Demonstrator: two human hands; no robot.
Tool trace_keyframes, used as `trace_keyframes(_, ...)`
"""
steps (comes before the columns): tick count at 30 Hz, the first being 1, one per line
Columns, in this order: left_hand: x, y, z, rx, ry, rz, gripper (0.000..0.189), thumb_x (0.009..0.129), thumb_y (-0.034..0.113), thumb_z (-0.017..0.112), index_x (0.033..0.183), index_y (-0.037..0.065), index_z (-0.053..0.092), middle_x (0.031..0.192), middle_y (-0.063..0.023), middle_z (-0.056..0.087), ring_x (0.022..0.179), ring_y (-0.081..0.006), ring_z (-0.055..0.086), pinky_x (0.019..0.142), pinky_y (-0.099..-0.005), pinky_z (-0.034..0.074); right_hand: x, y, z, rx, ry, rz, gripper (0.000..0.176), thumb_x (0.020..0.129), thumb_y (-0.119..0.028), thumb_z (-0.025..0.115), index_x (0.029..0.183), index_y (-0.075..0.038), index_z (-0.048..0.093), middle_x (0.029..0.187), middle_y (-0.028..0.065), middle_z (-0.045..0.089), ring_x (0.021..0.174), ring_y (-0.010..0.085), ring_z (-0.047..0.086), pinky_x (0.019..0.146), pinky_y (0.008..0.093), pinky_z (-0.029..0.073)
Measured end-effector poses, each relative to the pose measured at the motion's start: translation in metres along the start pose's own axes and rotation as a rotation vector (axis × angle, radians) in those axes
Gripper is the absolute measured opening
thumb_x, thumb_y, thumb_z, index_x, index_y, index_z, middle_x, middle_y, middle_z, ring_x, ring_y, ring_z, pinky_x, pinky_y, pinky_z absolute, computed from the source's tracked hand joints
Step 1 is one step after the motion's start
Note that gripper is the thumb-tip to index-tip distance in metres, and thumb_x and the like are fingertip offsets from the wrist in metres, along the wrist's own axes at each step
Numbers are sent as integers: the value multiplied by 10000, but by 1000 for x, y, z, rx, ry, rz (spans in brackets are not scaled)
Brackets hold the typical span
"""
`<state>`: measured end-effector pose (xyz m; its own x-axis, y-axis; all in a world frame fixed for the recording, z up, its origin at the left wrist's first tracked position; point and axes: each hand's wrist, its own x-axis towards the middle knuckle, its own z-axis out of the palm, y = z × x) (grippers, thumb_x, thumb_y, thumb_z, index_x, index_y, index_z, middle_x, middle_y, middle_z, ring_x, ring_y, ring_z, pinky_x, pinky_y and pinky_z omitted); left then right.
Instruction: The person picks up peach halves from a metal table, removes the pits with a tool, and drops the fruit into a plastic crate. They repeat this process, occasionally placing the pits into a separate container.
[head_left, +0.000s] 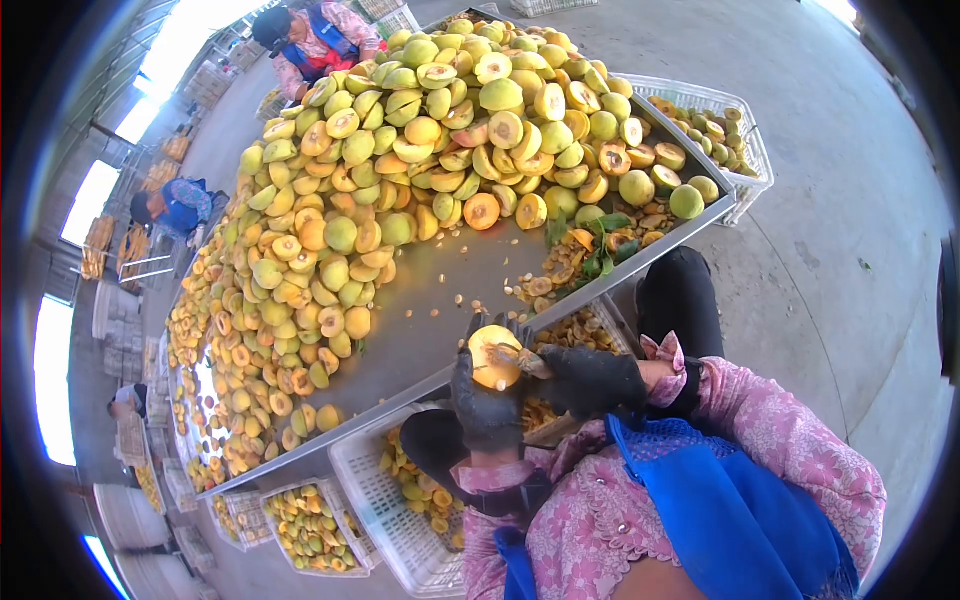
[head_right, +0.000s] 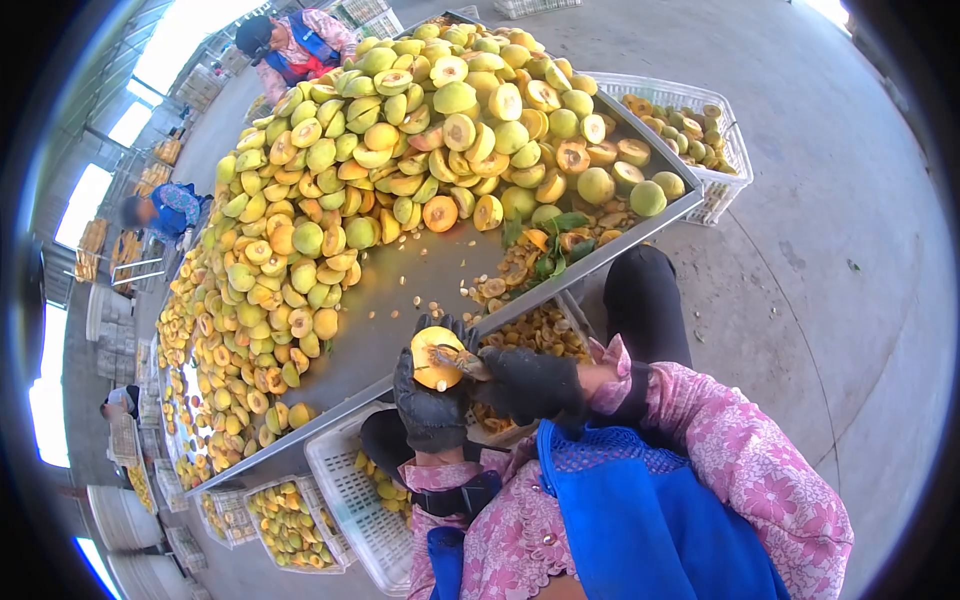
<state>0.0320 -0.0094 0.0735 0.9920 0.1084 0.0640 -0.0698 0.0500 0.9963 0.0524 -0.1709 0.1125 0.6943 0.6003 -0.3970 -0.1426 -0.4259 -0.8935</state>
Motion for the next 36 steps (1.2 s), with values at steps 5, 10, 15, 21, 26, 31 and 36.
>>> trace_keyframes(5,-4,-20,-24,220,-124,-197,358,799,121,574,1140,33,512,1094,-110,593,959,-205,592,848,-311,470,4,-1,-9,27,-27,130,352,843,-281,540,1068,-15,493,623,124,580,468,193,565,459,340,432)
trace_keyframes(10,-7,0,-16,796,-39,222,360,735,156,645,1066,38,561,984,-96,634,877,-203,618,801,-295,485,6,10,-6,129,45,-20,335,839,-255,539,1069,-20,479,615,109,577,487,191,571,456,342,430)
trace_keyframes(15,-4,-11,-13,106,-7,-59,447,757,52,601,1177,-36,478,1040,-139,611,911,-236,610,833,-344,489,-1,15,-1,20,-38,7,317,845,-226,530,1075,-17,469,612,122,576,492,212,575,464,341,440)
trace_keyframes(21,-7,-11,-4,-85,-6,-42,425,895,194,429,1250,-40,412,1161,-185,536,1071,-286,527,931,-415,434,6,33,21,-162,67,-250,313,875,-218,524,1171,-118,500,614,71,523,468,159,516,452,296,428)
trace_keyframes(26,-11,-15,4,-602,65,-226,456,946,304,335,1263,-18,399,1227,-175,484,1146,-307,466,990,-469,374,6,33,24,-286,38,-341,544,818,-212,567,1321,-106,386,918,248,546,747,364,583,652,421,466)
trace_keyframes(31,-15,-14,9,-471,72,-133,455,963,311,313,1278,-12,374,1254,-156,461,1167,-302,449,1008,-471,358,-3,4,19,-123,-60,-9,450,827,-221,565,1234,-56,466,858,239,587,739,377,596,640,419,470)
trace_keyframes(36,-17,-24,16,-365,94,5,446,967,287,325,1292,-18,353,1259,-160,451,1194,-300,427,1013,-456,358,12,43,33,-286,43,-261,352,859,-259,542,1124,-28,539,919,185,589,752,281,608,640,380,482)
